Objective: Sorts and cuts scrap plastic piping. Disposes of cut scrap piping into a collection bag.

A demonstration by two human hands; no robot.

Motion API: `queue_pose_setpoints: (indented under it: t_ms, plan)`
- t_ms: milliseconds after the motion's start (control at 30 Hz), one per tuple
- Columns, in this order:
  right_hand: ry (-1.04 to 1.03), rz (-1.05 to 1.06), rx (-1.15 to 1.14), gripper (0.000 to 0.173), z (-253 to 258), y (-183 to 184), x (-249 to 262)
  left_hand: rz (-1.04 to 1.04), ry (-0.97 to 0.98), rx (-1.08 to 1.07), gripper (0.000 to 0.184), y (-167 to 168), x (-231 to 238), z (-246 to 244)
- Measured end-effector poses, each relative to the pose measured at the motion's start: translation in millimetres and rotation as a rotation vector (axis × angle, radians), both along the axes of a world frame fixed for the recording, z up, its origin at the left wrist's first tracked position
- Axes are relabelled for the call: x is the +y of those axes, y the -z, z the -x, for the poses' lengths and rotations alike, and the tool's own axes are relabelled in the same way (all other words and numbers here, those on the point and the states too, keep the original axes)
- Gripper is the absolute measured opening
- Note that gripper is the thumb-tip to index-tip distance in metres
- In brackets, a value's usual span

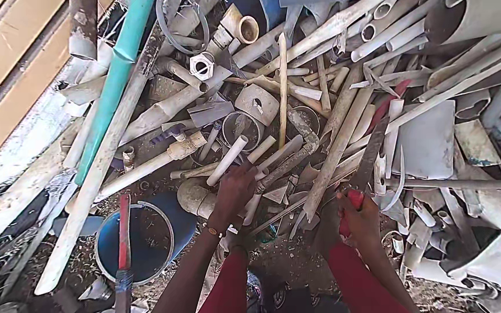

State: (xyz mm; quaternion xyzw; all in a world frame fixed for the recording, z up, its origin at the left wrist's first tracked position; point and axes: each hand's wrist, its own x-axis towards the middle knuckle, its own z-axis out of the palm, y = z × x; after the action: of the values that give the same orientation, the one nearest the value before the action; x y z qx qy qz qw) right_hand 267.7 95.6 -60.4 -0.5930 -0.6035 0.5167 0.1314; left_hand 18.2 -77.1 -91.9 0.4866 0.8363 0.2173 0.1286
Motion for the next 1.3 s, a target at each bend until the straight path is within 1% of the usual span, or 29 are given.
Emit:
queue_pose_setpoints:
  t_ms: [67, 133, 167, 233, 300, 333, 367, 400, 433, 500, 533, 600, 667, 733, 767, 800, 833, 867, 900, 933, 967, 1000, 1067, 1100, 1133, 1167, 1200, 1233, 1300]
  plan:
    - [-0.058, -0.048, -0.029, 0.027, 2, -1, 0, -0.091, 0.093, 0.066, 0.013, -5, -1, -20]
    - [-0.104, -0.059, -0.032, 0.033, 2, 2, -1, -0.137, 0.093, 0.080, 0.009, -4, -2, -36]
    - [-0.118, -0.058, -0.031, 0.033, 1, 4, -1, -0.155, 0.062, 0.037, 0.010, -1, -2, -39]
    - [-0.115, -0.044, -0.026, 0.028, 0, 6, -2, -0.183, -0.015, -0.154, 0.018, 6, -1, -37]
    - [-0.102, -0.036, -0.034, 0.029, -1, 6, -3, -0.136, -0.051, -0.351, 0.030, 8, 4, -32]
    - [-0.111, -0.046, -0.050, 0.031, -1, 5, -2, -0.081, -0.058, -0.369, 0.039, 8, 7, -31]
    - [-0.141, -0.059, -0.079, 0.035, -2, 3, -2, 0.015, -0.051, -0.357, 0.049, 5, 10, -31]
    - [-0.188, -0.084, -0.111, 0.040, -2, -1, -2, 0.132, -0.025, -0.335, 0.054, 1, 14, -29]
    - [-0.239, -0.112, -0.147, 0.044, -1, -6, -1, 0.201, -0.008, -0.308, 0.054, -3, 18, -27]
    - [-0.324, -0.238, -0.201, 0.047, 2, -21, 0, 0.141, -0.065, -0.215, 0.044, -8, 20, -24]
    - [-0.351, -0.342, -0.200, 0.047, 3, -29, 1, 0.110, -0.115, -0.206, 0.041, -15, 20, -20]
    - [-0.378, -0.544, -0.087, 0.055, 3, -45, 3, 0.070, -0.254, -0.280, 0.041, -34, 17, -15]
    - [-0.370, -0.624, 0.083, 0.065, 4, -54, 2, 0.035, -0.368, -0.460, 0.048, -55, 12, -9]
    - [-0.391, -0.671, 0.190, 0.059, 4, -47, -5, -0.014, -0.420, -0.589, 0.050, -63, 8, -8]
    - [-0.461, -0.681, 0.166, 0.053, 2, -38, -9, -0.041, -0.427, -0.607, 0.051, -63, 7, -10]
    - [-0.579, -0.676, 0.077, 0.051, 1, -31, -13, -0.052, -0.425, -0.605, 0.051, -61, 7, -12]
    - [-0.720, -0.630, -0.037, 0.048, 4, -27, -15, -0.044, -0.420, -0.585, 0.051, -59, 8, -14]
    - [-0.847, -0.495, -0.149, 0.047, 8, -28, -16, -0.027, -0.412, -0.548, 0.049, -57, 9, -17]
    - [-0.901, -0.354, -0.209, 0.046, 11, -29, -16, -0.033, -0.406, -0.507, 0.047, -56, 9, -21]
    - [-0.873, -0.318, -0.201, 0.047, 11, -28, -17, -0.051, -0.408, -0.498, 0.046, -54, 10, -23]
    - [-0.799, -0.327, -0.148, 0.047, 11, -28, -17, -0.075, -0.418, -0.558, 0.045, -54, 10, -24]
    - [-0.695, -0.298, -0.079, 0.047, 12, -29, -16, -0.114, -0.431, -0.672, 0.044, -55, 9, -25]
    - [-0.435, -0.160, 0.038, 0.045, 16, -32, -7, -0.222, -0.422, -0.917, 0.043, -58, 11, -30]
    - [-0.295, -0.079, 0.102, 0.038, 23, -33, -2, -0.268, -0.379, -1.031, 0.044, -61, 14, -33]
    - [-0.161, 0.016, 0.173, 0.029, 31, -34, 2, -0.305, -0.311, -1.129, 0.046, -63, 17, -36]
    - [-0.047, 0.109, 0.234, 0.028, 37, -35, 4, -0.330, -0.236, -1.217, 0.047, -63, 19, -40]
    - [0.050, 0.186, 0.285, 0.033, 43, -36, 5, -0.344, -0.157, -1.286, 0.050, -63, 22, -45]
    - [0.150, 0.239, 0.331, 0.037, 48, -35, 5, -0.330, -0.060, -1.326, 0.054, -61, 23, -49]
    - [0.339, 0.298, 0.378, 0.035, 51, -29, 5, -0.219, 0.149, -1.322, 0.069, -56, 20, -49]
